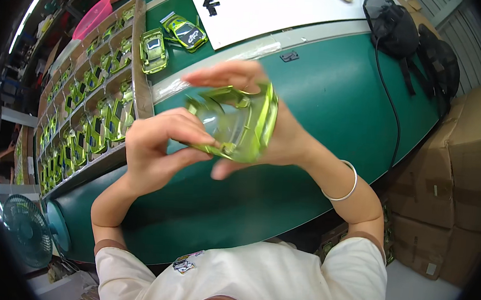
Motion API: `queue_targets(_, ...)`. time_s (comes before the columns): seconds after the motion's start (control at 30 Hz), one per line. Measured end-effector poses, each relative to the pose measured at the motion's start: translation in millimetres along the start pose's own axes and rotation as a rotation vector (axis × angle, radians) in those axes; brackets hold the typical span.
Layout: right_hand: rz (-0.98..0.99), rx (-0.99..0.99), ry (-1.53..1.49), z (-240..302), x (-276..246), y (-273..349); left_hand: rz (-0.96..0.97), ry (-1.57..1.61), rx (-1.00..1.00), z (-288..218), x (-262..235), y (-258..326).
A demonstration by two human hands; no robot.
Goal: The person assembles small green toy cars at a factory workstation. They pick up a car body, insert a black component into the interior, and place the finished unit into a cardboard tray. The process is repeated for multiple units throughout the clip.
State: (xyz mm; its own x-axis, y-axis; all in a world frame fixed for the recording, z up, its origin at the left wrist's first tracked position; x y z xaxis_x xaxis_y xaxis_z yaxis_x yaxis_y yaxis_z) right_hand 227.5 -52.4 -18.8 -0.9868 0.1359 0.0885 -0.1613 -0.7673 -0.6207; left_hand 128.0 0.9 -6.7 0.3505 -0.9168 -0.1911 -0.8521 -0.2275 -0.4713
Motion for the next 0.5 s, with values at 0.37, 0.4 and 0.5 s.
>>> queue_targets(0.37, 0.219, -0.055, 0.136, 0.5, 8.2, 2.0, 0.093, 1.273, -0.59, 45.0, 36.6, 16.7)
queue_targets(0.4, 0.221, -0.053, 0.129, -0.6, 8.0, 2.9, 0.124, 1.258, -0.605, 44.4, 38.6, 16.0)
queue_targets(0.5, 0.221, -0.043, 0.126, -3.3, 7.9, 4.7, 0.096, 1.249, -0.603, 39.9, 41.0, 14.3)
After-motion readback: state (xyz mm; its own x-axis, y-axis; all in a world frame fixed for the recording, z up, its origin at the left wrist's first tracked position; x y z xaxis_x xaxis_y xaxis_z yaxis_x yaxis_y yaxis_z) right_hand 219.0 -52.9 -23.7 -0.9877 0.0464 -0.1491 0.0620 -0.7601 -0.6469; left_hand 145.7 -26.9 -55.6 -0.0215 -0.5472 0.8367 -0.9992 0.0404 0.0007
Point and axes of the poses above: each hand's wrist, its own y-axis away from the middle knuckle, its own x-axis out of the palm, z = x × y, the point moved 8 cm from there along -y, towards the middle knuckle, and after that the axes turned 11 degrees about y, right-handed, at the moved point
